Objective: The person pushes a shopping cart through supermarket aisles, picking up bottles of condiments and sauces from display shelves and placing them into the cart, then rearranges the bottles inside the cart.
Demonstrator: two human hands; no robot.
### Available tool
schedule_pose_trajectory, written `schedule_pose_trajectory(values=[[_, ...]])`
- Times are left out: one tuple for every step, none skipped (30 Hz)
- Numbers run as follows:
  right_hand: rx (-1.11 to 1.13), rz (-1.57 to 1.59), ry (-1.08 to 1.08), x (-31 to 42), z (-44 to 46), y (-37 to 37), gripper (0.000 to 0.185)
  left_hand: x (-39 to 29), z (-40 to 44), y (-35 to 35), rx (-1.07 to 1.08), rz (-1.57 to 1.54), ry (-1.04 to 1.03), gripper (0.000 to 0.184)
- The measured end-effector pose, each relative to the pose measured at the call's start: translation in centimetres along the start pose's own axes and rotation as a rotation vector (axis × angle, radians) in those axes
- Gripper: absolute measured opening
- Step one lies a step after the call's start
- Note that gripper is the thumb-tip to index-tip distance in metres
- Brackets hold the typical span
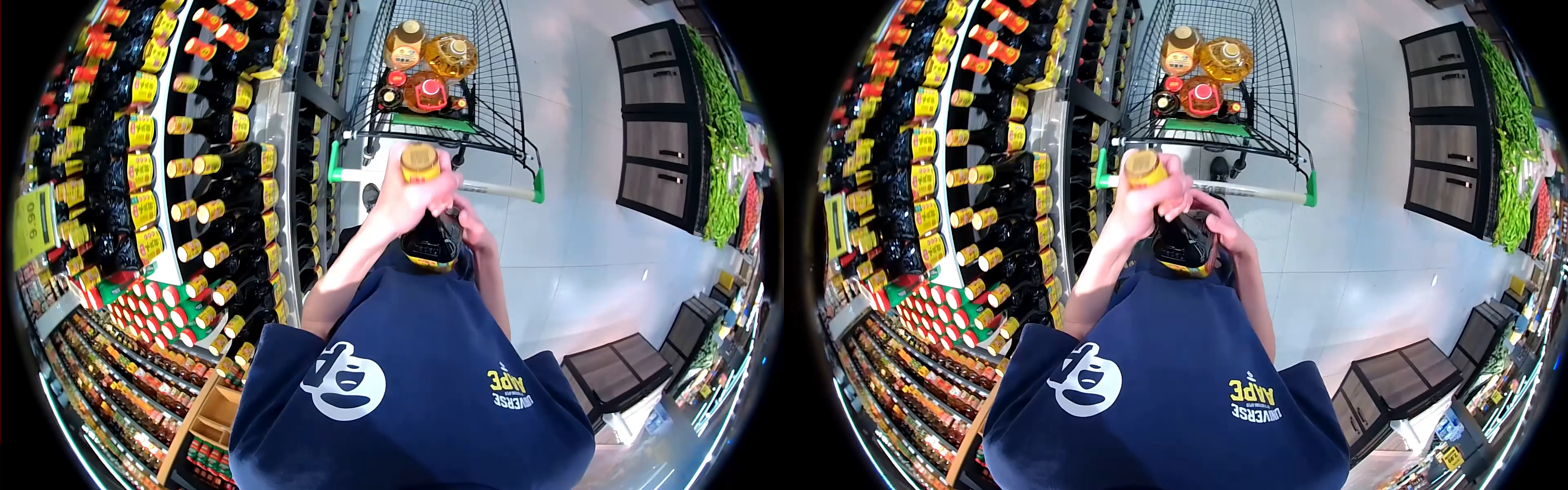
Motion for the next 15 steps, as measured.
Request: schedule_pose_trajectory(values=[[-0.063,0.036,-0.061,0.4,-0.2,1.6,0.067,-0.9,0.4,-1.5,0.038,0.096,-0.082,0.022],[-0.127,0.0,-0.094,1.3,-0.1,3.6,0.059,-1.4,1.0,-2.5,0.029,0.221,-0.165,0.02],[-0.222,-0.078,-0.091,2.5,0.2,6.0,0.045,-1.8,1.8,-3.4,0.025,0.348,-0.248,0.018],[-0.301,-0.188,-0.097,3.9,0.2,8.2,0.039,-1.9,2.9,-4.0,0.009,0.445,-0.329,0.016],[-0.38,-0.299,-0.106,5.3,0.1,10.8,0.033,-1.9,4.2,-4.4,-0.04,0.476,-0.339,0.016],[-0.486,-0.37,-0.109,5.1,-0.4,14.8,0.026,-1.7,5.7,-4.6,-0.082,0.536,-0.368,0.017],[-0.581,-0.469,-0.062,5.9,-1.0,18.1,0.022,-1.4,7.3,-4.7,-0.124,0.596,-0.398,0.018],[-0.684,-0.565,-0.009,7.0,-1.8,21.0,0.02,-1.2,8.8,-5.0,-0.169,0.59,-0.428,0.019],[-0.791,-0.659,0.043,8.1,-2.8,23.6,0.018,-0.6,10.6,-4.9,-0.197,0.626,-0.461,0.021],[-0.896,-0.812,0.077,9.2,-3.7,26.0,0.015,-0.1,12.3,-5.1,-0.235,0.615,-0.46,0.023],[-0.999,-0.966,0.107,10.2,-4.6,28.0,0.013,0.4,14.1,-5.2,-0.275,0.603,-0.46,0.024],[-1.054,-1.189,0.085,11.5,-5.2,29.1,0.018,1.2,15.9,-4.8,-0.316,0.654,-0.467,0.027],[-1.075,-1.332,0.022,11.8,-5.5,30.1,0.022,2.1,17.8,-4.4,-0.328,0.605,-0.467,0.029],[-1.092,-1.474,-0.048,12.0,-5.8,31.0,0.026,3.1,19.6,-4.0,-0.359,0.59,-0.477,0.029],[-1.101,-1.614,-0.124,12.0,-6.2,31.8,0.03,4.1,21.1,-3.5,-0.392,0.574,-0.486,0.03]])
Point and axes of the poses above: each hand's wrist, its own z-axis towards the middle knuckle, its own y-axis out of the back of the hand, x = y × z, the point moved 10 cm from there along z, towards the middle knuckle, and after that the axes turned 5 degrees about -z, right-handed, at the moved point
